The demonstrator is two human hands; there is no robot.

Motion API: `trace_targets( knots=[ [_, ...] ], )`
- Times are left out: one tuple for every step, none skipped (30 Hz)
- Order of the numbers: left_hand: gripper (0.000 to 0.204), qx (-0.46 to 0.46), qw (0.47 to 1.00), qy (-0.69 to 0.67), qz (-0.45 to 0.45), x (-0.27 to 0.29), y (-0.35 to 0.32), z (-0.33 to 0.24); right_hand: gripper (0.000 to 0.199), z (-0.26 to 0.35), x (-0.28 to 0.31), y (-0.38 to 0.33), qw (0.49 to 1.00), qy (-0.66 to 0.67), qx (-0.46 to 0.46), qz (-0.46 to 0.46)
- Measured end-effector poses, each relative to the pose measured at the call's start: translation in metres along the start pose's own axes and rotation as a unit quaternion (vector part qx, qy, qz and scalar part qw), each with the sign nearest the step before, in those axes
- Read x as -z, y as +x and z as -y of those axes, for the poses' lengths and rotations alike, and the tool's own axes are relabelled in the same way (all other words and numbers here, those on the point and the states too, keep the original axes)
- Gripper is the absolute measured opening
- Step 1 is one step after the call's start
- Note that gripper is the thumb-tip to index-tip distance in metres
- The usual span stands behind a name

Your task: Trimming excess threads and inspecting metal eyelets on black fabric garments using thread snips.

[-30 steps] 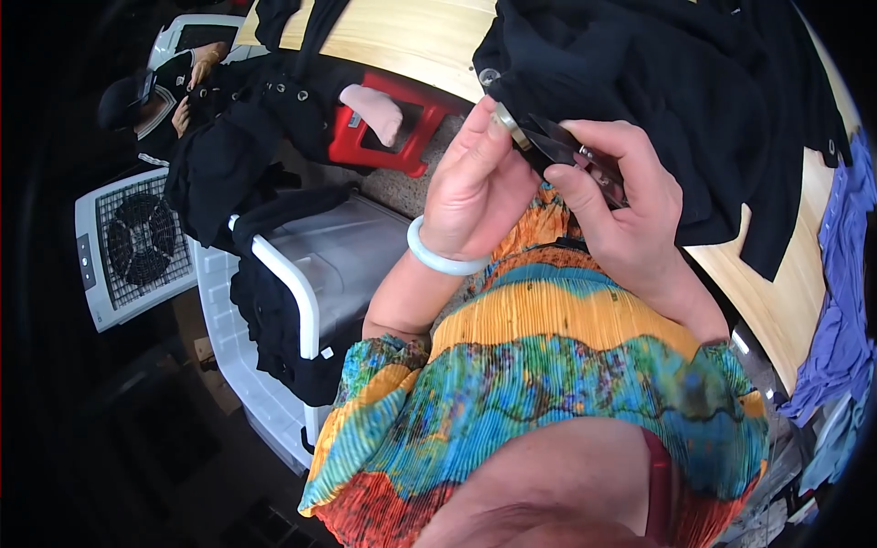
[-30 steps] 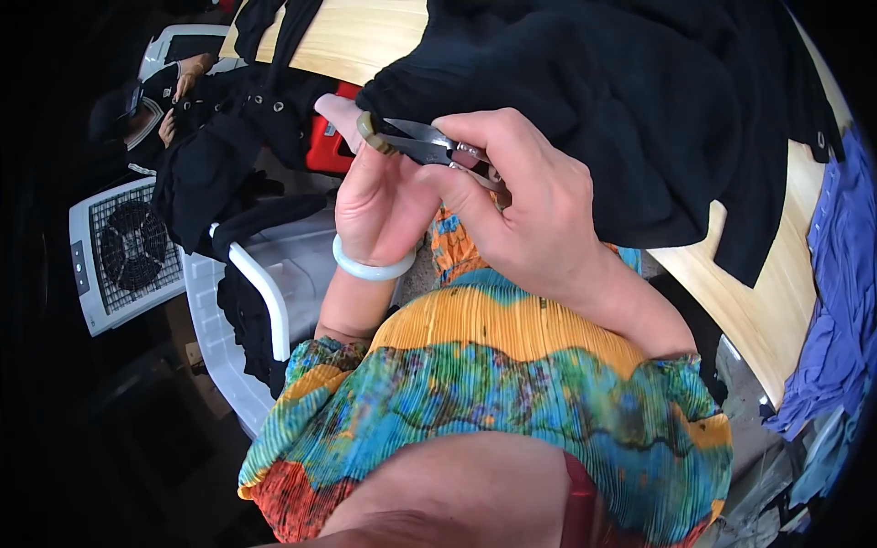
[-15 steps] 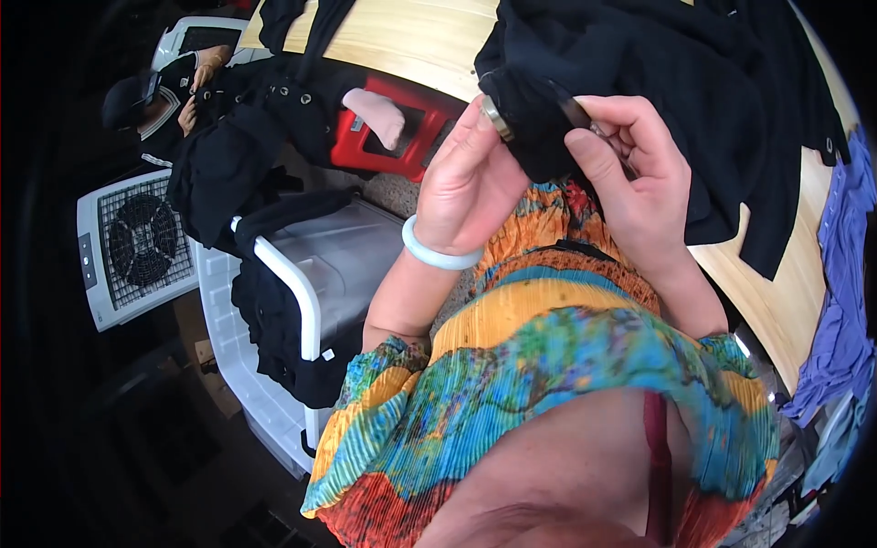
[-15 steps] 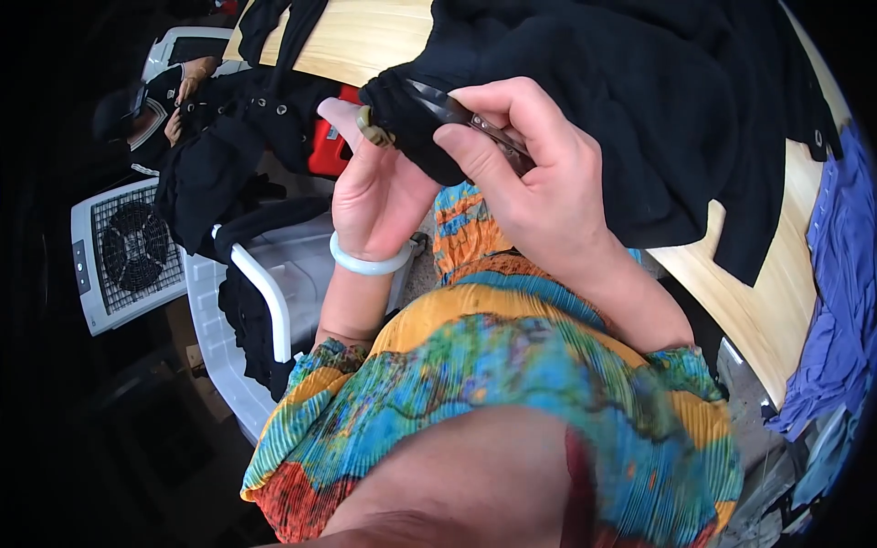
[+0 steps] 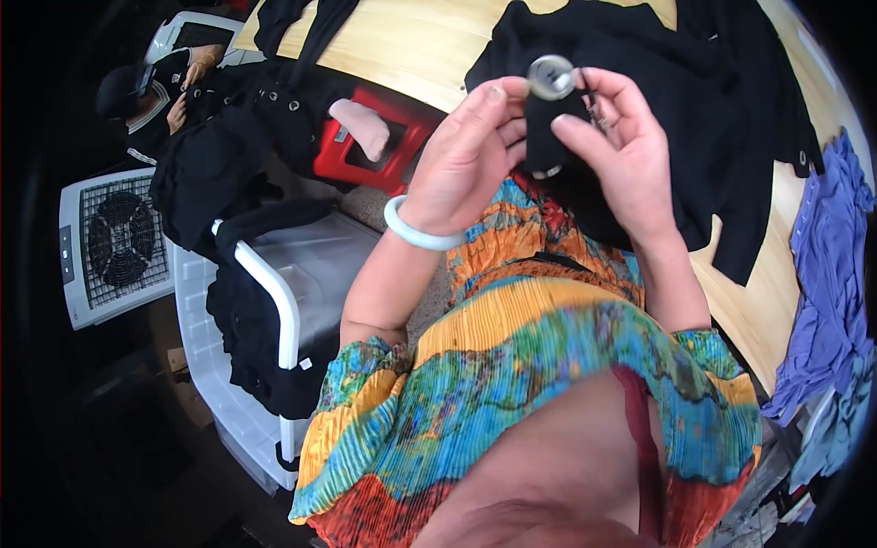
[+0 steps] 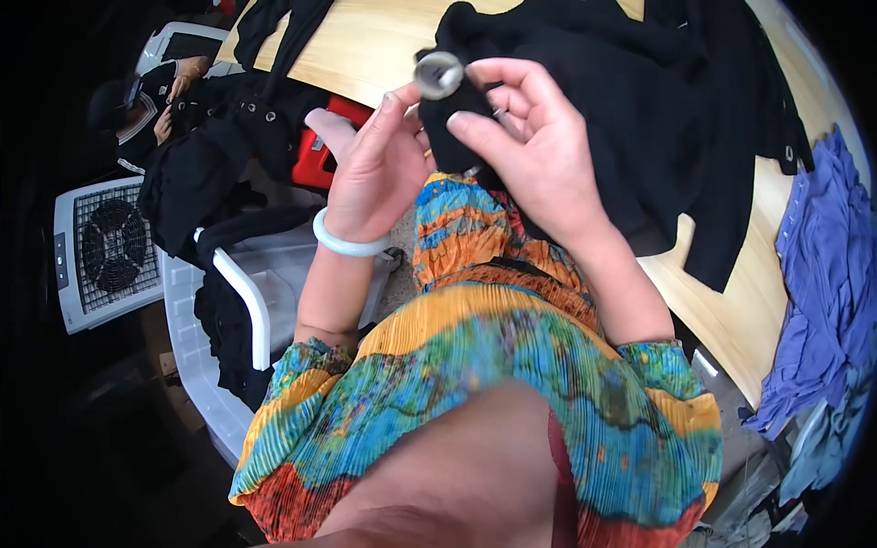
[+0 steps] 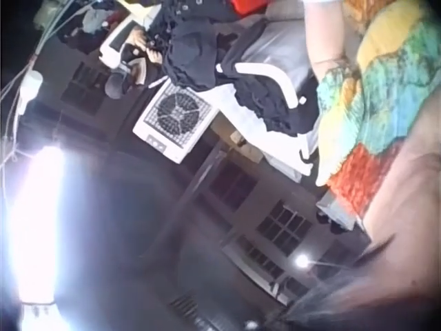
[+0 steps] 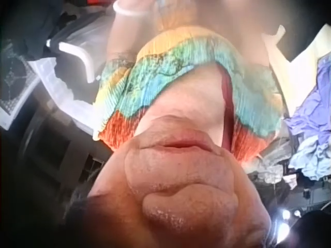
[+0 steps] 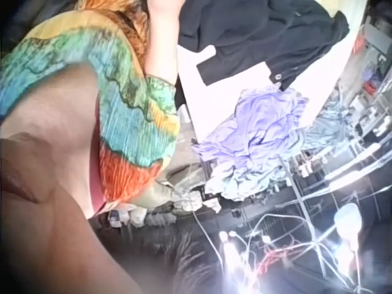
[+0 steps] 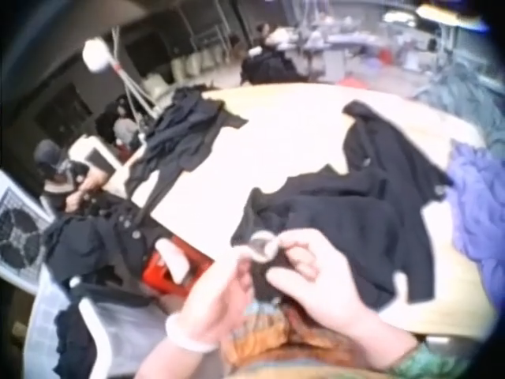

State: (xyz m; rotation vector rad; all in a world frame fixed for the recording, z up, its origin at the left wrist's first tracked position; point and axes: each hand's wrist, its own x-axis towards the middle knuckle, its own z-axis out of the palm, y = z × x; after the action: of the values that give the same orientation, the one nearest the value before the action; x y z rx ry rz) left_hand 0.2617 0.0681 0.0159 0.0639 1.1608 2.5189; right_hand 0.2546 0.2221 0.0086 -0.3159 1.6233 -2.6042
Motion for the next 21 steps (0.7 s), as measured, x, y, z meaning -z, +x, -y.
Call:
trace_targets(
  knots=[
    [0.031,-0.026,0.998,0.061,0.004,0.004,0.004,0.002,0.034,0.008,0.003,0.003,1.000,-0.003,-0.017,-0.008],
    [0.033,-0.053,0.991,0.122,0.007,0.008,0.008,0.006,0.034,0.016,0.004,0.006,0.998,0.040,-0.043,-0.009],
    [0.037,-0.108,0.970,0.218,0.021,0.015,0.010,0.011,0.034,0.023,0.009,0.008,0.997,0.024,-0.067,-0.011],
    [0.038,-0.118,0.952,0.282,0.028,0.017,0.012,0.013,0.034,0.022,0.011,0.012,0.997,0.000,-0.059,-0.040],
    [0.040,-0.128,0.930,0.344,0.034,0.019,0.014,0.015,0.034,0.027,0.011,0.014,0.998,-0.005,-0.054,-0.044],
    [0.035,-0.124,0.906,0.403,0.037,0.020,0.013,0.013,0.033,0.033,0.011,0.016,0.998,-0.011,-0.048,-0.048],
    [0.031,-0.154,0.889,0.429,0.054,0.021,0.016,0.014,0.034,0.038,0.011,0.018,0.998,-0.023,-0.042,-0.047],
    [0.028,-0.183,0.869,0.454,0.071,0.021,0.018,0.015,0.034,0.044,0.008,0.020,0.998,-0.027,-0.041,-0.047],
    [0.026,-0.227,0.845,0.479,0.066,0.018,0.019,0.017,0.032,0.050,0.004,0.021,0.998,-0.032,-0.033,-0.041],
    [0.026,-0.229,0.845,0.477,0.068,0.014,0.020,0.013,0.030,0.054,0.003,0.021,0.998,-0.037,-0.025,-0.037],
    [0.024,-0.194,0.841,0.500,0.072,0.008,0.020,0.005,0.032,0.056,0.011,0.024,0.998,-0.051,-0.014,-0.016],
    [0.023,-0.159,0.834,0.523,0.075,0.003,0.020,-0.001,0.032,0.058,0.013,0.025,0.998,-0.060,-0.004,-0.032],
    [0.018,-0.117,0.859,0.493,0.066,0.000,0.017,-0.005,0.032,0.059,0.014,0.028,0.997,-0.068,0.007,-0.047],
    [0.017,-0.102,0.908,0.396,0.091,-0.003,0.016,-0.006,0.031,0.060,0.012,0.034,0.996,-0.062,0.049,-0.052],
    [0.018,-0.086,0.945,0.294,0.115,-0.006,0.014,-0.006,0.031,0.064,0.009,0.037,0.995,-0.063,0.051,-0.052],
    [0.018,-0.039,0.976,0.161,0.139,-0.011,0.010,-0.008,0.035,0.073,0.002,0.040,0.997,-0.071,0.012,-0.034],
    [0.018,-0.039,0.976,0.160,0.141,-0.015,0.008,-0.006,0.038,0.078,-0.003,0.042,0.996,-0.080,-0.027,-0.017],
    [0.017,-0.019,0.986,0.092,0.135,-0.019,0.007,-0.004,0.029,0.074,-0.002,0.046,0.998,-0.059,-0.011,-0.003],
    [0.017,0.001,0.991,0.024,0.128,-0.022,0.008,-0.001,0.030,0.057,0.006,0.051,0.998,-0.057,0.005,-0.012],
    [0.019,0.020,0.995,0.043,0.093,-0.024,0.010,0.001,0.030,0.045,0.012,0.054,0.998,-0.054,0.022,-0.022],
    [0.019,0.021,0.994,0.043,0.096,-0.023,0.013,0.005,0.030,0.039,0.018,0.054,0.999,-0.043,0.011,-0.015]
  ],
)
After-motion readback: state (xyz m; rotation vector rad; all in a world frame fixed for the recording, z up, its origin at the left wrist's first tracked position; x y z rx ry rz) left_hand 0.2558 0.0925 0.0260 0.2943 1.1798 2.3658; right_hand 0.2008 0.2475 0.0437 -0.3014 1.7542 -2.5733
